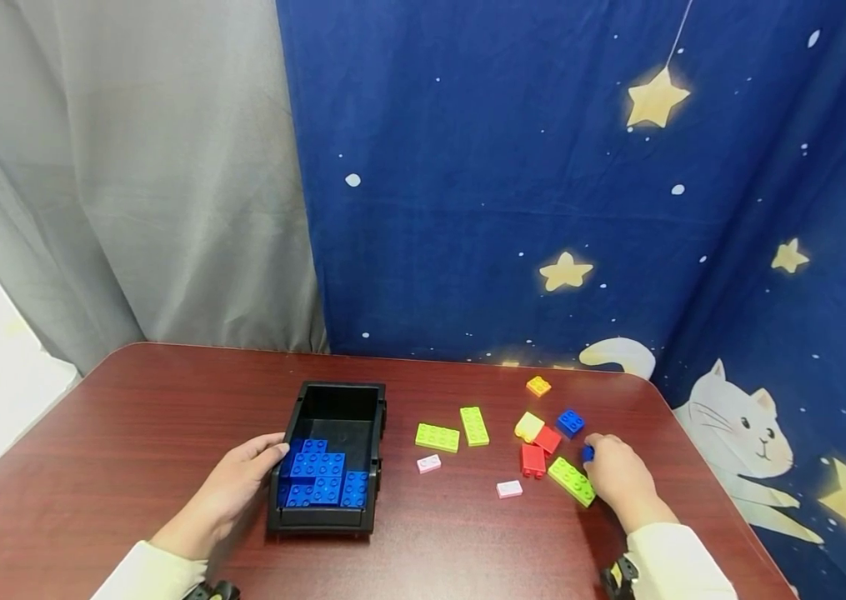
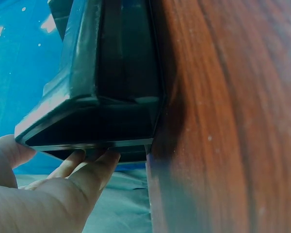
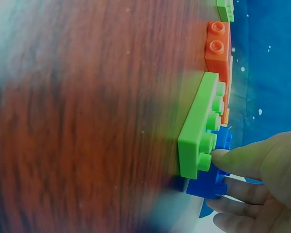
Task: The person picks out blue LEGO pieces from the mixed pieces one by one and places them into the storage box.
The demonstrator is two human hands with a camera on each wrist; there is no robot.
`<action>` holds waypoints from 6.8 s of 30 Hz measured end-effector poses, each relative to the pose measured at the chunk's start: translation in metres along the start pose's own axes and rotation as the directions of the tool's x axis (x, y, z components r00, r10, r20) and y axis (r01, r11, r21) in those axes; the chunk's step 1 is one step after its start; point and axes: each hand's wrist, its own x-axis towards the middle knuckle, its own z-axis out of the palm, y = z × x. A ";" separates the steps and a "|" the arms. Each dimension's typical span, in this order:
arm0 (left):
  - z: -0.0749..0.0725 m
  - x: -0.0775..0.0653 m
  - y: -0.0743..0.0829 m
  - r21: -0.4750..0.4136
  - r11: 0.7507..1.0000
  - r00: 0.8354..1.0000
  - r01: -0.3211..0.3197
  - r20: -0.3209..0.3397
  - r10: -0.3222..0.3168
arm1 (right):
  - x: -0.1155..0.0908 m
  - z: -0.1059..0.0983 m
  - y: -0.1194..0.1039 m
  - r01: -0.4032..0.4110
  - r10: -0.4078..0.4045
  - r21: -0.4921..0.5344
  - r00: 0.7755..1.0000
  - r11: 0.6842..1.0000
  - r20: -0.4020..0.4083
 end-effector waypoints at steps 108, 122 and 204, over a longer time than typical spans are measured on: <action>0.002 -0.002 0.000 0.012 1.000 1.000 -0.017 -0.019 0.018 | -0.022 -0.001 -0.217 0.540 -0.465 0.137 0.807 0.830 -0.365; 0.002 -0.004 0.002 0.010 1.000 1.000 -0.009 -0.012 0.009 | -0.019 0.007 -0.233 0.580 -0.517 0.137 0.793 0.803 -0.322; 0.002 -0.003 0.001 -0.005 1.000 0.999 -0.020 -0.031 0.019 | 0.014 0.020 -0.299 0.656 -0.610 -0.406 0.750 0.636 0.256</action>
